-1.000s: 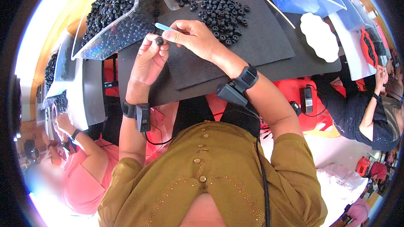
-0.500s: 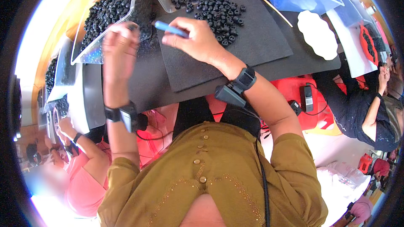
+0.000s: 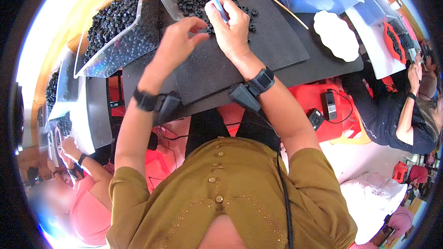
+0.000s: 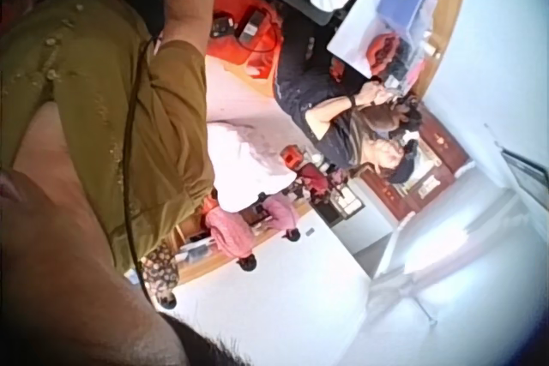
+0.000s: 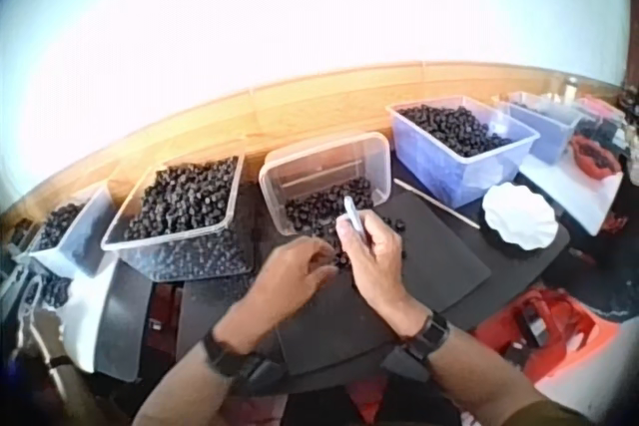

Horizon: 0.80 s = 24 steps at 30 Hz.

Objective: Assembling small blue plastic inserts into black rubber rings at a workstation.

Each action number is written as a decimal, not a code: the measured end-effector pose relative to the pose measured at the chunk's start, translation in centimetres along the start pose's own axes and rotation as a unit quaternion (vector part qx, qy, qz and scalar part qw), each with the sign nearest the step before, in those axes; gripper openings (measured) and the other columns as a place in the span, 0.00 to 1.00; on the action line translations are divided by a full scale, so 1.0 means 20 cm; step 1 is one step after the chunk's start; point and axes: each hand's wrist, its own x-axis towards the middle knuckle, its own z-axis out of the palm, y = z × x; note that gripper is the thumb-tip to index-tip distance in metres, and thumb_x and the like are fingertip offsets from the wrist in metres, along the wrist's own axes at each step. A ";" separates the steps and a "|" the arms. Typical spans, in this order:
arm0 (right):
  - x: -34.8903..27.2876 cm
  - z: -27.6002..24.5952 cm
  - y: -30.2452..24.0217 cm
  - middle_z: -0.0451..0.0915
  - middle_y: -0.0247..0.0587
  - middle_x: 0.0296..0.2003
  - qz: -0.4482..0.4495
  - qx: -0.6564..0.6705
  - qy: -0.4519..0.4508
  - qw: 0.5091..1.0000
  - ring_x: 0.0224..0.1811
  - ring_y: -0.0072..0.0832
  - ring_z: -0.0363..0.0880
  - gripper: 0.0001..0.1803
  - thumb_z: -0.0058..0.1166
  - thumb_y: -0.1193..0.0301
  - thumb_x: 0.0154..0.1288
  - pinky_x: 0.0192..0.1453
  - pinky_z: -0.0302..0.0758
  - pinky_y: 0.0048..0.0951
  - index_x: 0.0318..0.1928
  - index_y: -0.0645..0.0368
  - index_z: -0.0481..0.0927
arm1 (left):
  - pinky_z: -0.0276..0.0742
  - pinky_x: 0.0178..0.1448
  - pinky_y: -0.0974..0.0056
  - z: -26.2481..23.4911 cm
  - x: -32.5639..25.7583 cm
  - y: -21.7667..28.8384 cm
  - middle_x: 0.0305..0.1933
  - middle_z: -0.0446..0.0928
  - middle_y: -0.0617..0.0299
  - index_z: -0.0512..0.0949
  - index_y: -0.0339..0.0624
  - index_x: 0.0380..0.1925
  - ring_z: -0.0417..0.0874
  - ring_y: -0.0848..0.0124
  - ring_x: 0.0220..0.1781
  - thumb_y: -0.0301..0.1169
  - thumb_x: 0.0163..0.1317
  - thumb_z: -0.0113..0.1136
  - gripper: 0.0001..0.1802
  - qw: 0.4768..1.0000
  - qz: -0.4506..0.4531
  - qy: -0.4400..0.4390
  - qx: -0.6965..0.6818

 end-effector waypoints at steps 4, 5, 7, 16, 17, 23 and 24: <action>0.00 0.01 -0.03 0.73 0.34 0.18 -0.061 -0.072 0.013 0.995 0.20 0.18 0.68 0.11 0.61 0.66 0.65 0.25 0.68 0.25 0.35 0.62 0.80 | 0.79 0.42 0.61 0.13 0.04 -0.09 0.37 0.81 0.52 0.78 0.35 0.40 0.84 0.61 0.37 0.28 0.54 0.69 0.15 0.994 -0.065 -0.029 0.086; 0.00 0.01 -0.03 0.74 0.35 0.19 -0.069 -0.072 0.019 0.995 0.20 0.19 0.69 0.11 0.60 0.66 0.65 0.26 0.68 0.25 0.35 0.62 0.80 | 0.79 0.43 0.61 0.12 0.04 -0.12 0.38 0.81 0.53 0.78 0.38 0.41 0.84 0.60 0.38 0.29 0.55 0.69 0.14 0.996 -0.062 -0.050 0.040; 0.00 0.00 -0.03 0.74 0.35 0.19 -0.053 -0.073 0.016 0.996 0.20 0.19 0.70 0.11 0.60 0.66 0.65 0.26 0.69 0.25 0.35 0.62 0.80 | 0.80 0.44 0.60 0.10 0.02 -0.17 0.39 0.82 0.55 0.78 0.40 0.42 0.84 0.59 0.39 0.30 0.56 0.68 0.14 0.995 -0.059 -0.074 -0.007; -0.05 0.03 -0.09 0.76 0.38 0.21 -0.085 -0.116 -0.126 0.982 0.20 0.24 0.73 0.10 0.62 0.66 0.64 0.26 0.69 0.26 0.38 0.60 0.80 | 0.78 0.49 0.74 -0.15 -0.28 -0.14 0.53 0.76 0.56 0.75 0.42 0.53 0.78 0.72 0.50 0.23 0.70 0.53 0.13 0.708 -0.191 0.028 -0.680; -0.06 0.04 -0.09 0.77 0.39 0.22 -0.097 -0.117 -0.168 0.974 0.20 0.26 0.74 0.11 0.62 0.65 0.64 0.26 0.70 0.27 0.39 0.59 0.80 | 0.78 0.49 0.74 -0.14 -0.31 -0.15 0.53 0.76 0.56 0.75 0.41 0.54 0.77 0.72 0.49 0.24 0.70 0.53 0.13 0.691 -0.169 0.039 -0.702; -0.09 0.06 -0.11 0.78 0.44 0.25 -0.081 -0.073 -0.241 0.964 0.27 0.37 0.79 0.18 0.57 0.56 0.67 0.32 0.73 0.33 0.40 0.59 0.79 | 0.78 0.50 0.74 -0.12 -0.37 -0.18 0.52 0.75 0.58 0.74 0.41 0.55 0.75 0.71 0.48 0.27 0.70 0.54 0.15 0.624 -0.193 0.065 -0.754; -0.09 0.05 -0.11 0.78 0.45 0.25 -0.078 -0.090 -0.255 0.959 0.26 0.38 0.79 0.18 0.57 0.56 0.67 0.32 0.73 0.33 0.39 0.60 0.79 | 0.78 0.50 0.74 -0.13 -0.37 -0.17 0.52 0.74 0.57 0.74 0.41 0.56 0.75 0.72 0.49 0.27 0.70 0.54 0.15 0.618 -0.186 0.066 -0.761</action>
